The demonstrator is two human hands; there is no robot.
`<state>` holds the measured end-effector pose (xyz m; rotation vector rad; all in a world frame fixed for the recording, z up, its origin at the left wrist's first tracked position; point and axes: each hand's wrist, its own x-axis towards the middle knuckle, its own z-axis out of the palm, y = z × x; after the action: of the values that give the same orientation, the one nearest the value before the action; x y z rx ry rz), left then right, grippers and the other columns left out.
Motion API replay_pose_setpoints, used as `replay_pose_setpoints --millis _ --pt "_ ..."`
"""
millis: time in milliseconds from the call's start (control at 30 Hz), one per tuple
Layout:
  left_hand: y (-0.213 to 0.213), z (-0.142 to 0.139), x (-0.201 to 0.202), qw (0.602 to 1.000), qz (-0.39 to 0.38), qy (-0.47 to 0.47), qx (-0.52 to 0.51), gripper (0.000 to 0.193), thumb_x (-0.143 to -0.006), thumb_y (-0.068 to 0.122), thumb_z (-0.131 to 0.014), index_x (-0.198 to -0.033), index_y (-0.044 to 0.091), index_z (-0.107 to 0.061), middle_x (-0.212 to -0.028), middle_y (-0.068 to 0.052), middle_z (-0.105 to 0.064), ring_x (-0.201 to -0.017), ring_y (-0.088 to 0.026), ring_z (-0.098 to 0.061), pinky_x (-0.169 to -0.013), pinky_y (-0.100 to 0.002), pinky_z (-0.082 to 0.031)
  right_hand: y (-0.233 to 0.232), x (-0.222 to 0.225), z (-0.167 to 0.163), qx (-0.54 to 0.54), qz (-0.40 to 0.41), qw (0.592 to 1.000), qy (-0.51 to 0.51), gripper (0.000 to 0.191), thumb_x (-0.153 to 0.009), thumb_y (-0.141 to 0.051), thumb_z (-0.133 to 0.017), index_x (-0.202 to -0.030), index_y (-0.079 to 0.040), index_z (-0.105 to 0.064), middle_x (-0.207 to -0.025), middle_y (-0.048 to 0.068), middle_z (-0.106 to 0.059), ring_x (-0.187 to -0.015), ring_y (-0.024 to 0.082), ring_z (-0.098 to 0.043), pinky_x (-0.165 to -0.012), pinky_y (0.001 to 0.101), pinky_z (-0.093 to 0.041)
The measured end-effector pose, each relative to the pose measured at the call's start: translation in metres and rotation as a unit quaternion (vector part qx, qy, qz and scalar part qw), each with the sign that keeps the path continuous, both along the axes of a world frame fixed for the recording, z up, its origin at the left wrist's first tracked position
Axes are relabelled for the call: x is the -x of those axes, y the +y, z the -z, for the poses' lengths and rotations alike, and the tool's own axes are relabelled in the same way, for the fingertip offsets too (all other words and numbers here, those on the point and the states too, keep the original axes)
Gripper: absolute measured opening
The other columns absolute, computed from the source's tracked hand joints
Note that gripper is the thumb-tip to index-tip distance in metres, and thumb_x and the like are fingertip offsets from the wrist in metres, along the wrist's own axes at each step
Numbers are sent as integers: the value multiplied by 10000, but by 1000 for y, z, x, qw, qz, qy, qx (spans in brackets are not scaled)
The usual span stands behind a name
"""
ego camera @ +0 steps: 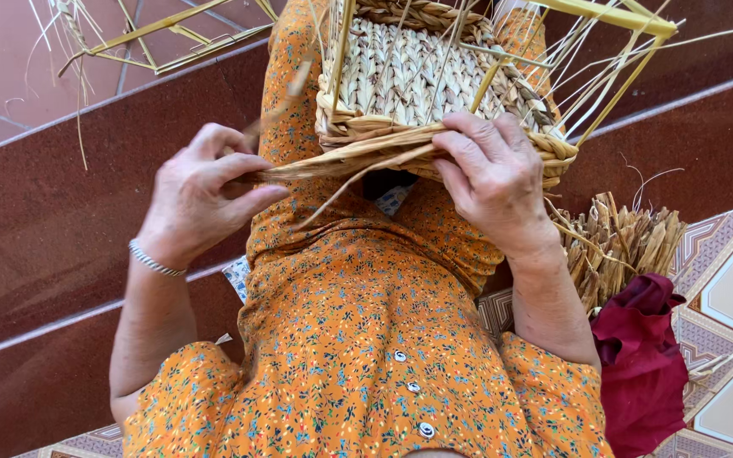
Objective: The person weaves a basket by hand, interlacing dried plant fibers through a pre-formed frame. They repeatedly pull strands through the structure and tighten the weave to build up the basket's sides.
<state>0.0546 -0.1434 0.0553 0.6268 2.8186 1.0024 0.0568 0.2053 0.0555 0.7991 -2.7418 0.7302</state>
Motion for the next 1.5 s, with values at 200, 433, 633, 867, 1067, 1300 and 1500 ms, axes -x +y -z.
replay_pose_setpoints --millis 200,433,633,867,1067,1300,1500 --pt "-1 -38 -14 975 -36 214 36 252 -823 148 -872 -1053 120 -774 -1091 -41 -666 -955 -241 -608 -920 -461 -401 -3 8 18 87 33 996 1 190 -1012 -1 -764 -1096 -40 -598 -1114 89 -730 -913 249 -684 -818 366 -553" --pt "104 -58 4 951 174 210 -146 259 -967 68 -735 -1194 -21 -648 -1200 -162 -636 -1060 -297 -650 -942 -448 -545 10 9 23 222 96 959 -145 141 -1072 18 -672 -1145 9 -551 -1005 110 -769 -922 157 -759 -801 280 -580" --pt "172 19 75 995 65 -40 64 140 -969 153 -640 -1089 84 -617 -763 -135 -659 -676 -322 -669 -577 -439 -521 9 12 21 271 85 941 -185 127 -1084 56 -612 -1171 0 -538 -1037 101 -769 -981 145 -752 -881 266 -596" --pt "152 66 60 827 10 -117 -550 318 -1187 290 -549 -1101 -8 -621 -1066 -213 -636 -917 -283 -680 -829 -410 -670 2 11 18 220 87 968 -85 116 -1030 34 -703 -1099 -28 -632 -999 99 -714 -874 176 -685 -791 297 -550" --pt "126 37 44 681 -45 -313 -661 343 -1117 313 -342 -1083 75 -587 -1003 -257 -742 -938 -318 -787 -850 -443 -678 -7 15 20 216 139 964 -71 115 -1013 -6 -763 -1081 -49 -680 -920 63 -709 -785 161 -686 -698 302 -540" --pt "125 -6 21 938 74 19 -338 264 -1008 96 -645 -1261 31 -610 -1333 -208 -671 -1216 -367 -669 -1088 -469 -529 -15 18 12 124 79 989 -15 73 -919 -32 -792 -961 -79 -756 -891 81 -742 -834 229 -674 -764 367 -546" --pt "101 0 48 984 79 158 -36 597 -860 280 -859 -1317 -24 -622 -1521 -204 -464 -1426 -397 -391 -1219 -581 -216 -14 15 1 110 80 986 -95 142 -919 -75 -797 -1057 -64 -764 -839 75 -736 -778 224 -634 -711 353 -523"
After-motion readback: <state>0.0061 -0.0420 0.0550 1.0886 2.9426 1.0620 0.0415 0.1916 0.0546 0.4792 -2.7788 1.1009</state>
